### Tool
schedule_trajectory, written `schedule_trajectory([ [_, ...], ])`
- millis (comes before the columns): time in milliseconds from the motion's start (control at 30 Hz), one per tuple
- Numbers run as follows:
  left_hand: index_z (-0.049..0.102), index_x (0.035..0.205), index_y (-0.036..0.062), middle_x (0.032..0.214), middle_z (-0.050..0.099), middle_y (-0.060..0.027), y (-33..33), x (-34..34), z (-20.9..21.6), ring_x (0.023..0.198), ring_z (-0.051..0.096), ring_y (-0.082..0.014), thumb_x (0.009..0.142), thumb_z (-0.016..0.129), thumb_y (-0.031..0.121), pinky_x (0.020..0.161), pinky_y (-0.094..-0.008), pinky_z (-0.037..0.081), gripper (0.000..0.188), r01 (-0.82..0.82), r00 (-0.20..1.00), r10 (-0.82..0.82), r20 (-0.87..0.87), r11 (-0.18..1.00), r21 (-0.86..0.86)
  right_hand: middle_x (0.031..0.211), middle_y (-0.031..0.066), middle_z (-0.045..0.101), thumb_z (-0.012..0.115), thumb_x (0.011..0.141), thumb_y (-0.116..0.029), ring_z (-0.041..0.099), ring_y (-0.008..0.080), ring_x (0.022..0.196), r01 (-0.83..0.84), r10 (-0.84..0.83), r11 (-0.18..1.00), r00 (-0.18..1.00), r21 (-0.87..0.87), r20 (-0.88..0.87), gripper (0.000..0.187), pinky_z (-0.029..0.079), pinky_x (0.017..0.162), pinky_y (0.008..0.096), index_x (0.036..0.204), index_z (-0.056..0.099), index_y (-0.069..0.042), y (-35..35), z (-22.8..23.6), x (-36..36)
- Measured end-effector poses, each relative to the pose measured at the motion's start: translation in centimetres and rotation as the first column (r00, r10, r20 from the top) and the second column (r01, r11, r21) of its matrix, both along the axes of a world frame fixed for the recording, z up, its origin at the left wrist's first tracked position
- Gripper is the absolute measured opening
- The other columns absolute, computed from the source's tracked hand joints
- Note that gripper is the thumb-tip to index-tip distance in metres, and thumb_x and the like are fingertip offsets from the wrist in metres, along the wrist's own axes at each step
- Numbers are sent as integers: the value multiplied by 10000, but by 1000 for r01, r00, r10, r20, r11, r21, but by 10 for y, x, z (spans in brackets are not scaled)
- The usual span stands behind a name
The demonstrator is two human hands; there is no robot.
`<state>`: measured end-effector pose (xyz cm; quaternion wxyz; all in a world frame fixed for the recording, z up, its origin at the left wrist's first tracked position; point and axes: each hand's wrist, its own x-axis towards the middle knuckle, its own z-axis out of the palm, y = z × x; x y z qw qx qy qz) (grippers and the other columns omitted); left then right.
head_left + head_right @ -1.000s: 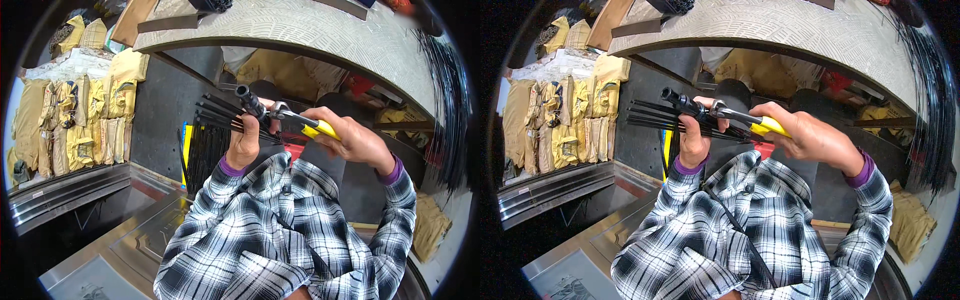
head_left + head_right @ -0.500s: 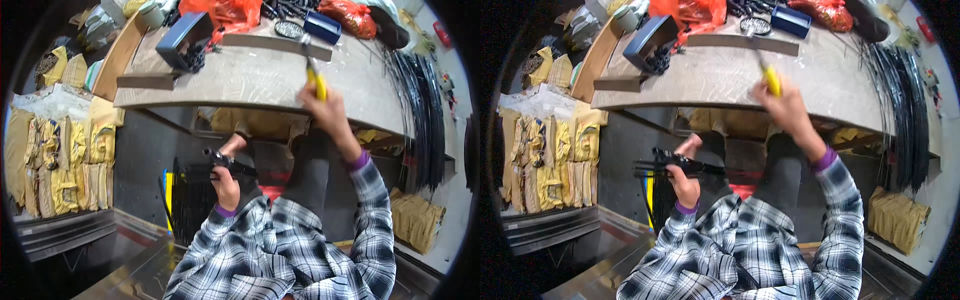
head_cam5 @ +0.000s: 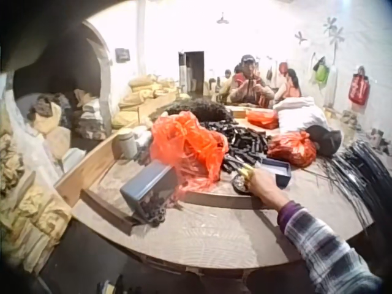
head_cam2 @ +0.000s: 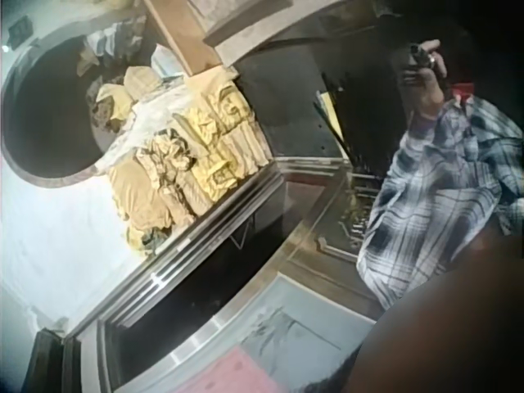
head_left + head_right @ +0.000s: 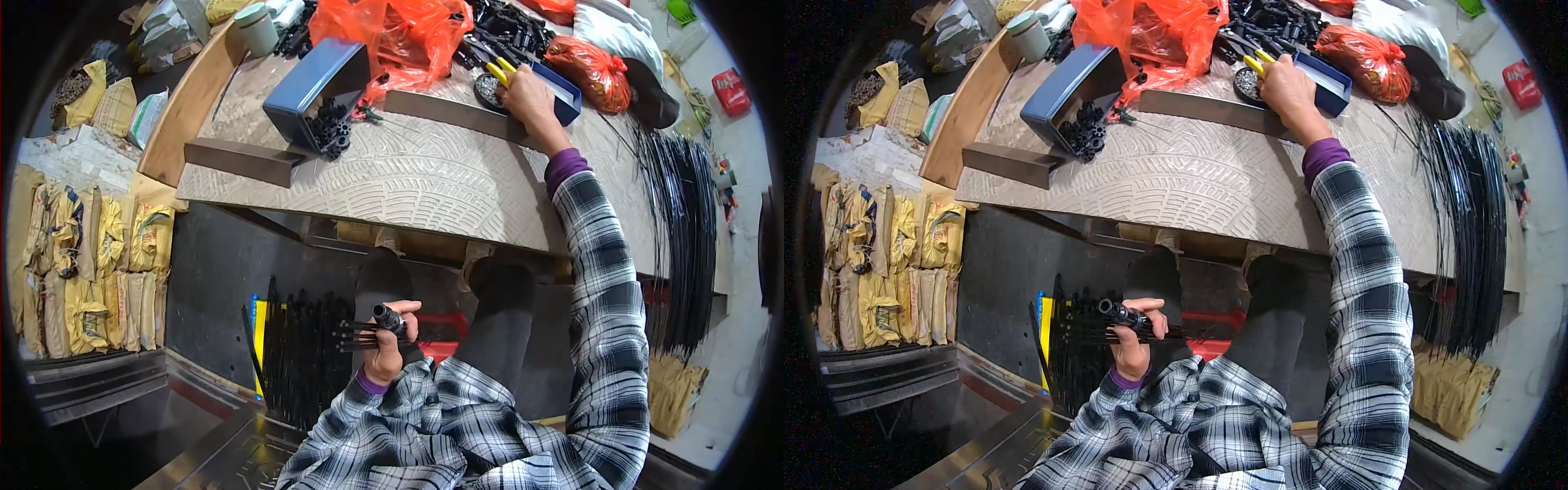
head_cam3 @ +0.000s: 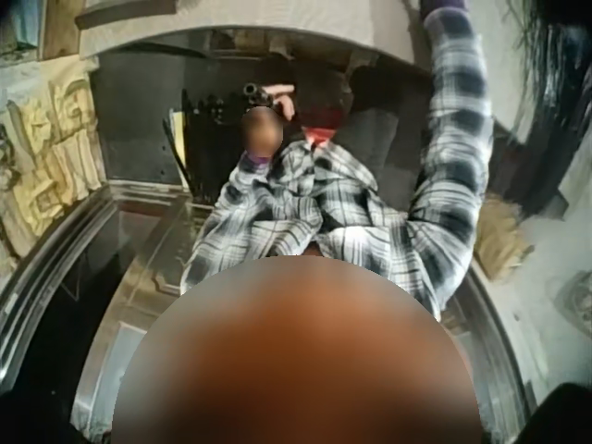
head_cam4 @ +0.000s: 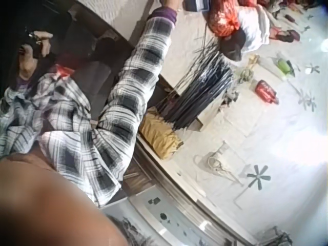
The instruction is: Assembling black tubes and wires into a central plastic hub component at a workbench.
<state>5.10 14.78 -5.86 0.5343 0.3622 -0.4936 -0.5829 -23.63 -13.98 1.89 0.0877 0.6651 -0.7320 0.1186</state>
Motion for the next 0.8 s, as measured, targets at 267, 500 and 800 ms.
schedule_trajectory([
  [267,492,1036,-43,657,505,-68,-1,0,0,614,491,-151,864,291,600,600,-289,416,696,-45,998,46,42,999,-10,968,142,536,569,796,-322,575,324,854,-33,39,994,997,-104,62,290,451,713,423,979,600,-99,4,2,-4],
  [500,498,1049,-57,702,535,-83,1,-5,27,620,497,-138,900,272,548,580,-256,404,662,-88,995,91,46,994,-72,747,39,521,578,821,-252,516,124,624,-166,352,912,786,-375,509,235,406,570,253,849,571,-19,35,9,-25],
  [800,476,1110,-40,787,528,-45,14,-9,73,711,472,-84,900,422,433,651,-222,393,520,214,968,-225,-113,972,-100,870,101,488,622,761,-84,477,121,664,-386,461,803,-80,-454,884,106,391,589,233,778,561,0,282,12,109],
])
